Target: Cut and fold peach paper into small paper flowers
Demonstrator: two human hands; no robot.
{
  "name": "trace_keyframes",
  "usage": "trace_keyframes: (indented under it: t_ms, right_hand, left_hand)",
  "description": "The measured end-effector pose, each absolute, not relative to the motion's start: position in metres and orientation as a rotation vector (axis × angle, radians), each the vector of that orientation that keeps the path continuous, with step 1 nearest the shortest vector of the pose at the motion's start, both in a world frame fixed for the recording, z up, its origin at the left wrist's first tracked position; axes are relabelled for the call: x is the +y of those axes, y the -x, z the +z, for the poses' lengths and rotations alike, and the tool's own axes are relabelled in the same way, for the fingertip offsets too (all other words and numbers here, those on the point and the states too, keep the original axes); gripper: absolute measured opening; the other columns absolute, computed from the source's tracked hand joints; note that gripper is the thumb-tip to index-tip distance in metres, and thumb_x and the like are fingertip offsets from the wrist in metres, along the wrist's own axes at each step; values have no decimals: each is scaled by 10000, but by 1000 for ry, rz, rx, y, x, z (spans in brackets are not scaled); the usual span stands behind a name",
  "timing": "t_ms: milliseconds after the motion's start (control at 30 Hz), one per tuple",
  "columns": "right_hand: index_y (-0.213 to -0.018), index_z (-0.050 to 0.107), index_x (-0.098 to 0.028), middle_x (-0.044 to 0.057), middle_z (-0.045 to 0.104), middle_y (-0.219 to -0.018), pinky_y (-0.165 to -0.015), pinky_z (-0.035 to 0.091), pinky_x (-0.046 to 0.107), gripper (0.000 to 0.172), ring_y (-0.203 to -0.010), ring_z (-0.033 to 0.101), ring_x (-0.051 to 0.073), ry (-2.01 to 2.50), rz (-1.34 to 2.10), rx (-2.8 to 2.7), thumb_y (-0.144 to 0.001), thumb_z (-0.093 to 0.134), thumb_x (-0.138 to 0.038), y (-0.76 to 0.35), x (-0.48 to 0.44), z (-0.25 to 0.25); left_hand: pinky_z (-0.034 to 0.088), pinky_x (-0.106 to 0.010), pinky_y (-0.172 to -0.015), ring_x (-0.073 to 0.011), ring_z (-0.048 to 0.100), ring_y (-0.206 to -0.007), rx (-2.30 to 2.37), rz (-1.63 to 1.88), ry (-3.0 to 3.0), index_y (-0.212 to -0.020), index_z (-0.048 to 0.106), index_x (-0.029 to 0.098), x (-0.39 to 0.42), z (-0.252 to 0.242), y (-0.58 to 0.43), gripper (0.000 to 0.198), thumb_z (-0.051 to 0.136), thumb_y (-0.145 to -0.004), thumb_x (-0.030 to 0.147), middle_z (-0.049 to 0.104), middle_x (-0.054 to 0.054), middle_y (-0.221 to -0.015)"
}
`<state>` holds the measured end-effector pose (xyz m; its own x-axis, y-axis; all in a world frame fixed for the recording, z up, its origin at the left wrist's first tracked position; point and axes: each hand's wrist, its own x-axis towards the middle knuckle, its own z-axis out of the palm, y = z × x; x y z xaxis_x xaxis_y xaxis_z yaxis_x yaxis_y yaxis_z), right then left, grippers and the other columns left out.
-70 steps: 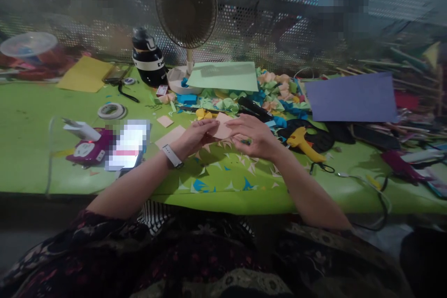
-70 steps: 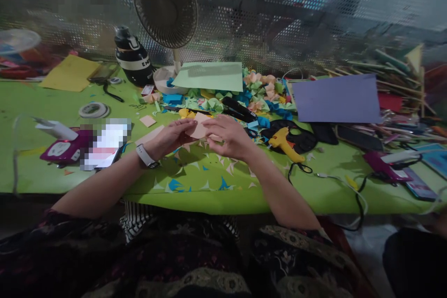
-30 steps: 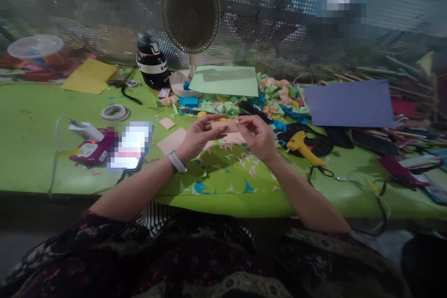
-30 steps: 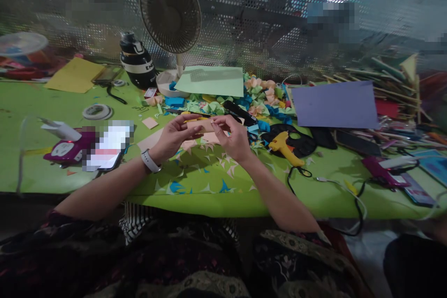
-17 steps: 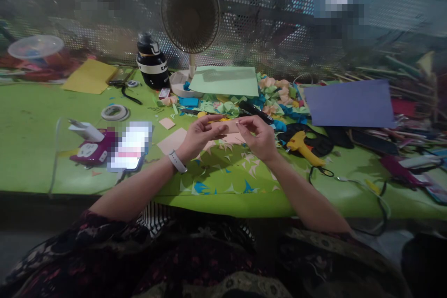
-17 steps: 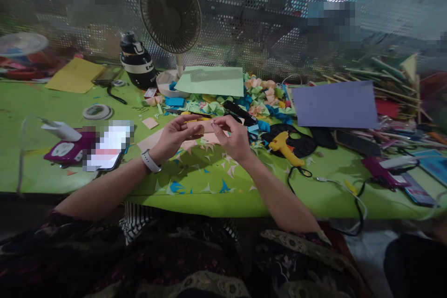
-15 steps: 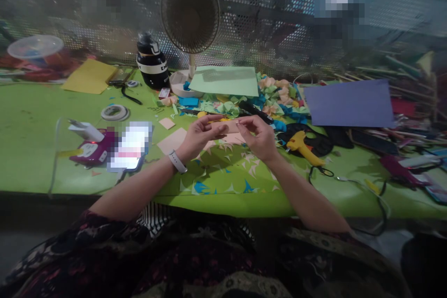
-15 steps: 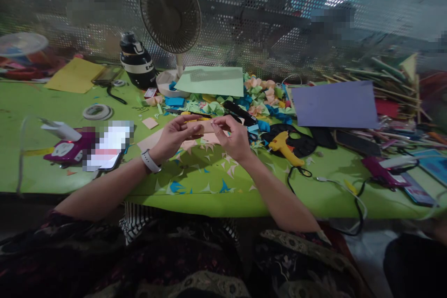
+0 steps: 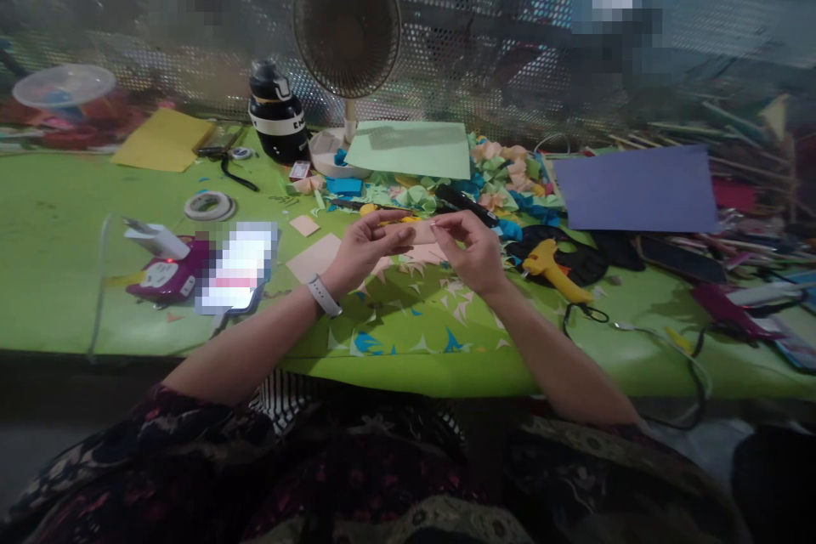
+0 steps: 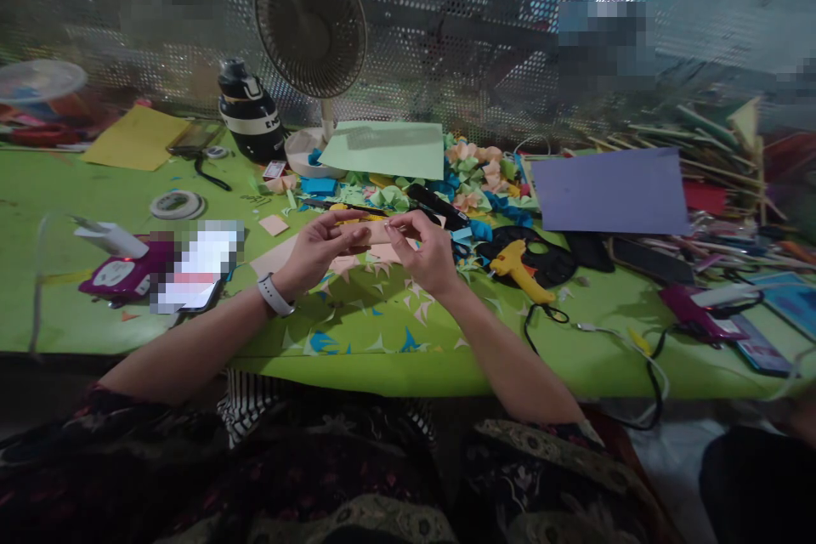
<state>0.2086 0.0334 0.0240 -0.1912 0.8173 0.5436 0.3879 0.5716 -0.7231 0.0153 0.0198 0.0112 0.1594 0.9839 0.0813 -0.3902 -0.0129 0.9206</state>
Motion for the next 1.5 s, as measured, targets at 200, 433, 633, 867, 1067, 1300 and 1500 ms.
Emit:
trace_keyframes:
  t_ms: [200, 433, 633, 867, 1067, 1300, 1500]
  right_hand:
    - [-885, 564, -224, 5, 646, -757, -669, 554, 319, 298, -701, 664, 171, 1012, 712, -1741, -881, 620, -516, -211, 36, 23]
    - [-742, 500, -223, -21, 553, -643, -573, 480, 292, 431, -604, 588, 153, 1106, 826, -1926, -815, 648, -621, -208, 35, 28]
    - [-682, 484, -221, -4, 599, -629, -583, 480, 304, 458, -585, 587, 155, 1084, 941, -1946, -809, 646, -629, -206, 35, 27]
    - [-730, 513, -217, -18, 606, -622, -556, 483, 281, 503, -544, 586, 133, 1008, 1111, -1914, -782, 632, -703, -203, 38, 27]
    - [-740, 526, -208, -20, 585, -613, -507, 424, 265, 504, -504, 531, 115, 1032, 1091, -1945, -792, 621, -700, -206, 42, 23]
    - [-716, 489, -220, -26, 552, -595, -512, 393, 263, 477, -526, 508, 120, 1075, 966, -2030, -840, 586, -670, -208, 43, 19]
    - [-724, 513, -220, -10, 571, -610, -541, 411, 282, 490, -548, 520, 138, 1104, 903, -2044, -840, 572, -692, -206, 39, 22]
  left_hand:
    - [607, -293, -785, -142, 734, -769, 760, 1291, -995, -1059, 648, 136, 20, 12, -17, 531, 889, -644, 363, 774, -40, -871]
    - [599, -306, -825, -158, 745, -809, 730, 1281, -1045, -1098, 629, 130, 17, 13, -17, 534, 863, -688, 379, 776, -47, -869]
    - [591, -297, -813, -155, 742, -796, 729, 1278, -1079, -1280, 552, 145, 17, 12, -16, 699, 864, -692, 358, 774, -34, -864]
    - [587, -283, -780, -149, 736, -788, 782, 1285, -1067, -1370, 505, 166, 19, 13, -14, 766, 851, -709, 340, 763, -21, -851]
    - [584, -278, -754, -163, 740, -771, 799, 1109, -1107, -1226, 584, 100, 25, 16, -5, 637, 874, -675, 233, 759, -67, -836]
    - [577, -275, -734, -149, 722, -716, 836, 985, -1201, -1289, 531, 87, 29, 16, -1, 666, 841, -706, 173, 736, -54, -778]
    - [582, -279, -716, -151, 720, -700, 818, 1014, -1225, -1271, 522, 105, 30, 12, -3, 651, 839, -709, 188, 728, -37, -762]
